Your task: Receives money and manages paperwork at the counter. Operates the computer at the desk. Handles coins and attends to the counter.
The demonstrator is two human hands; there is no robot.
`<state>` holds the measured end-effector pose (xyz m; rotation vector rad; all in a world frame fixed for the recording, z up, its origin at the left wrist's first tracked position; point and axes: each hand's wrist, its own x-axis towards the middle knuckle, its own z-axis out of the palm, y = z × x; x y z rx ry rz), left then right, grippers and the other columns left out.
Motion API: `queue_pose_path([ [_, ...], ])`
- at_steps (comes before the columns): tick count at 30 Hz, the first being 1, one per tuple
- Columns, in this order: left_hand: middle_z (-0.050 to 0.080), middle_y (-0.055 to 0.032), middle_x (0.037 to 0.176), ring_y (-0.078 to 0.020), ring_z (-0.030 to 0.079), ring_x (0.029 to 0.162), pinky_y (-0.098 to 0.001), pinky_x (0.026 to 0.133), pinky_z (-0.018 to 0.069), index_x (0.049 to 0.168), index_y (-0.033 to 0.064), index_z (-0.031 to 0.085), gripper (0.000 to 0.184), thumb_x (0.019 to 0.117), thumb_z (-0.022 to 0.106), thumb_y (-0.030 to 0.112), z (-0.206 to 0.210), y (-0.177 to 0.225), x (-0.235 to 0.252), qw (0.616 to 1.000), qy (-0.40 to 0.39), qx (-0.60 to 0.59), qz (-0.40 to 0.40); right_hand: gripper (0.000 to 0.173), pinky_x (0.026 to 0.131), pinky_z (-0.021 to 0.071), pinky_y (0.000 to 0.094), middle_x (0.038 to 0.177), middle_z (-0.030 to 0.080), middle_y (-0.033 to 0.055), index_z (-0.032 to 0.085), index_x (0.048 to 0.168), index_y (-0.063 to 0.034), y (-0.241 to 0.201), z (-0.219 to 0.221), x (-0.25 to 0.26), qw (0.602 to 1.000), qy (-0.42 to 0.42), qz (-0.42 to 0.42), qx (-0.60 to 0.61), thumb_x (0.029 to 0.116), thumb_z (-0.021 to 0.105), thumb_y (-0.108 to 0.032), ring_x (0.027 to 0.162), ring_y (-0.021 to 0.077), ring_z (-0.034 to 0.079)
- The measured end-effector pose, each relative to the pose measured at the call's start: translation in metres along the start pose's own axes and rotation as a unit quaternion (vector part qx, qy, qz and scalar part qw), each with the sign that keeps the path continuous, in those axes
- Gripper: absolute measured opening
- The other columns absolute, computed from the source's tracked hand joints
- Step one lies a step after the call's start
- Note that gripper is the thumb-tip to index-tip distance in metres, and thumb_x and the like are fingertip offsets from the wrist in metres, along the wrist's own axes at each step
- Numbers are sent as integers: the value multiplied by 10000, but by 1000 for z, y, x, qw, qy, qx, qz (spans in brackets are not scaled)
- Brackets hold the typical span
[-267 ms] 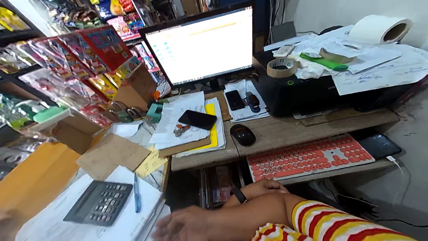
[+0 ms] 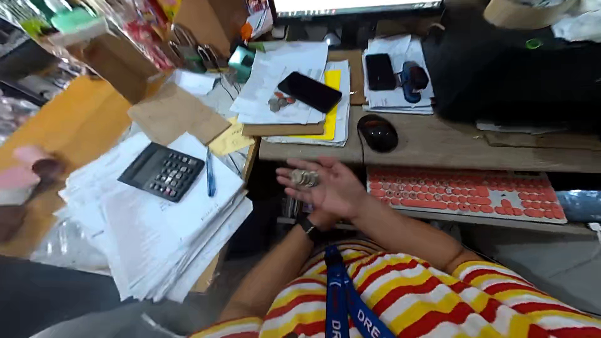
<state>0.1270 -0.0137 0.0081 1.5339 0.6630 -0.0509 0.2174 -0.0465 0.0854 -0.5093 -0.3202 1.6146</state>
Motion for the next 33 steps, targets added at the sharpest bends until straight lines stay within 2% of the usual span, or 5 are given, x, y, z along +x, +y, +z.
queue_pose_path([
  [4, 733, 53, 883, -65, 713, 814, -277, 788, 610, 1094, 46, 625, 169, 1004, 484, 19, -26, -4, -26, 977, 63, -186, 78, 554, 1093, 486, 386, 1430, 576, 172, 432, 1466, -23, -7, -30, -14, 997, -76, -14, 2, 919, 455, -114, 1293, 276, 598],
  [11, 632, 73, 1148, -1, 609, 1039, -223, 909, 535, 1325, 42, 567, 375, 996, 631, 210, -47, -1, -54, 855, 378, -13, 356, 573, 1087, 501, 394, 1404, 604, 172, 457, 1454, -33, -7, -37, -19, 997, -79, 13, 0, 896, 581, -66, 1272, 284, 620],
  [17, 504, -171, 1418, -158, 490, 1300, -331, 1064, 425, 1419, -20, 497, 715, 859, 786, 317, -38, 25, -54, 864, 357, 105, 339, 572, 1019, 537, 351, 1364, 629, 151, 469, 1469, -58, -1, -37, -23, 995, -98, 22, 2, 906, 553, -114, 1225, 245, 643],
  [29, 463, -125, 1469, -103, 503, 1284, -268, 1028, 466, 1515, 16, 361, 791, 888, 754, 296, -39, 24, -55, 894, 329, 49, 300, 549, 1051, 513, 367, 1386, 612, 168, 461, 1478, -42, 1, -37, -22, 994, -102, 33, 11, 946, 452, -176, 1267, 264, 616],
  [33, 445, -165, 1494, -115, 501, 1284, -259, 1031, 449, 1512, -14, 361, 854, 844, 801, 287, -32, 25, -52, 877, 344, 74, 327, 584, 993, 540, 340, 1312, 637, 167, 454, 1472, -44, 2, -35, -22, 995, -84, 43, 18, 1043, 330, -420, 1173, 242, 656],
])
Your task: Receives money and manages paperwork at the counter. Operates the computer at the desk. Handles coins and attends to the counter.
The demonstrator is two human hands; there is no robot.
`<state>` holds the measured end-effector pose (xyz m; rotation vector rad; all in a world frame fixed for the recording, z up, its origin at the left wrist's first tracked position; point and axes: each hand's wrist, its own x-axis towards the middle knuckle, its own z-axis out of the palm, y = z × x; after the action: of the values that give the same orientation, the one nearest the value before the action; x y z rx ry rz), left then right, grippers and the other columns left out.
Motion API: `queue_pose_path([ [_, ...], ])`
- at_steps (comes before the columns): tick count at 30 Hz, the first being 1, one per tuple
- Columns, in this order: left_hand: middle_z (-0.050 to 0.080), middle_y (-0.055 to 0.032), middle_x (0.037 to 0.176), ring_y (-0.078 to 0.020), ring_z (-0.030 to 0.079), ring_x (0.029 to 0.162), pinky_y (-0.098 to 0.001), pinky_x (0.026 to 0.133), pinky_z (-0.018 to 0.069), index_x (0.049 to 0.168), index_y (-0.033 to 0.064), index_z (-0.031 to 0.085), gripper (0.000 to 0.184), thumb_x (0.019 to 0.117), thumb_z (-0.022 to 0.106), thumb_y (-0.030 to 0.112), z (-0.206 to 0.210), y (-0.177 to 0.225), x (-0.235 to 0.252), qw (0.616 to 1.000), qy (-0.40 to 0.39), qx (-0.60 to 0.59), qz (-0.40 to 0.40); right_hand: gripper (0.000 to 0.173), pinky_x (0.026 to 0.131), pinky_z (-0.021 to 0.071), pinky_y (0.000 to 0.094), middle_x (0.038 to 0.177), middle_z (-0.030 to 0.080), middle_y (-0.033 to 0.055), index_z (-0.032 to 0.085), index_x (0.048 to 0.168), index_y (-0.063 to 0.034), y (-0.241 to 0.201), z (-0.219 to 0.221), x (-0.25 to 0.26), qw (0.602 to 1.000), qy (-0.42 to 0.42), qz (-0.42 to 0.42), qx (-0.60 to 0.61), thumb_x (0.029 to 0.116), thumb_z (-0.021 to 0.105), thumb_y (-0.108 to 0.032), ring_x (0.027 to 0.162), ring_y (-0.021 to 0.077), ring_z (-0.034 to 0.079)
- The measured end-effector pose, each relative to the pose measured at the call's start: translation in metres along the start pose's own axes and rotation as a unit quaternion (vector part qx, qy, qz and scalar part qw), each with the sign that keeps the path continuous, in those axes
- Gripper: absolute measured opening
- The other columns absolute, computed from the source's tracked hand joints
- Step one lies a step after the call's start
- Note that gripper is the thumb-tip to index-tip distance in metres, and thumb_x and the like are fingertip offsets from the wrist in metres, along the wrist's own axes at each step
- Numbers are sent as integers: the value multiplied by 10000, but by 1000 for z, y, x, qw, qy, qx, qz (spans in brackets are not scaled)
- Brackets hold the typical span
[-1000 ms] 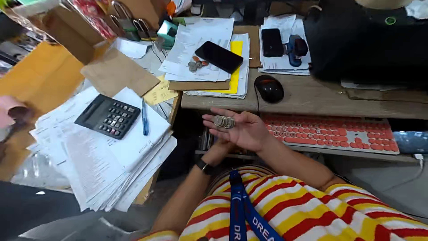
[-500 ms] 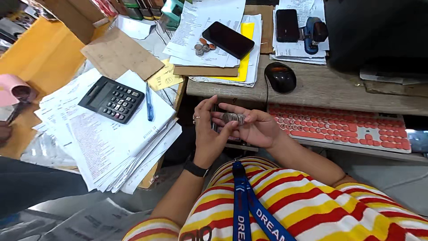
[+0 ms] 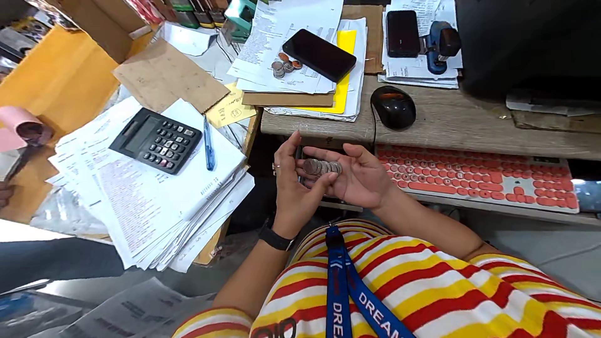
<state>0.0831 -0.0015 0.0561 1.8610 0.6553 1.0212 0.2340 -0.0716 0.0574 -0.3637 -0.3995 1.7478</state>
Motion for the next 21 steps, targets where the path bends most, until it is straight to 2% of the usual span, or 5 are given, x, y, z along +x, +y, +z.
queue_pose_path([
  [11, 391, -212, 1535, -159, 487, 1300, -292, 1034, 435, 1526, -5, 352, 928, 811, 827, 345, 5, 4, -2, 999, 10, 40, 17, 917, 1036, 521, 375, 1319, 635, 169, 465, 1469, -46, 3, 6, 0, 999, 38, 0, 23, 957, 269, -782, 1192, 264, 650],
  [14, 393, -228, 1537, -179, 483, 1314, -321, 1051, 431, 1536, -14, 337, 936, 821, 817, 353, 3, -1, 1, 999, 13, 40, 21, 907, 1021, 526, 365, 1318, 639, 147, 463, 1467, -54, 4, 8, 2, 999, 45, -3, 13, 963, 249, -777, 1186, 247, 649],
  [16, 408, -120, 1545, -93, 476, 1323, -275, 1066, 439, 1554, -3, 279, 940, 884, 745, 462, -1, -6, 3, 998, 5, -57, -27, 702, 1024, 533, 350, 1319, 656, 132, 466, 1446, -34, 2, 12, 4, 997, 63, -25, -39, 1061, 275, -590, 1182, 226, 664],
  [19, 648, 44, 1259, -62, 665, 1070, -250, 878, 570, 1461, 139, 392, 558, 1042, 473, 497, -1, 0, 4, 888, 19, -399, -227, 321, 969, 563, 270, 1222, 694, 108, 568, 1306, 87, 9, 24, 9, 942, 106, -117, -297, 1035, 409, 22, 1064, 117, 697],
  [21, 730, -59, 1147, -192, 717, 1044, -350, 856, 601, 1371, 122, 507, 667, 1059, 157, 598, -2, -1, 1, 760, 14, -536, -367, 321, 1079, 494, 299, 1285, 696, 120, 674, 1264, 60, 21, 2, 12, 775, 11, -229, -589, 979, 531, 22, 1212, 117, 641],
])
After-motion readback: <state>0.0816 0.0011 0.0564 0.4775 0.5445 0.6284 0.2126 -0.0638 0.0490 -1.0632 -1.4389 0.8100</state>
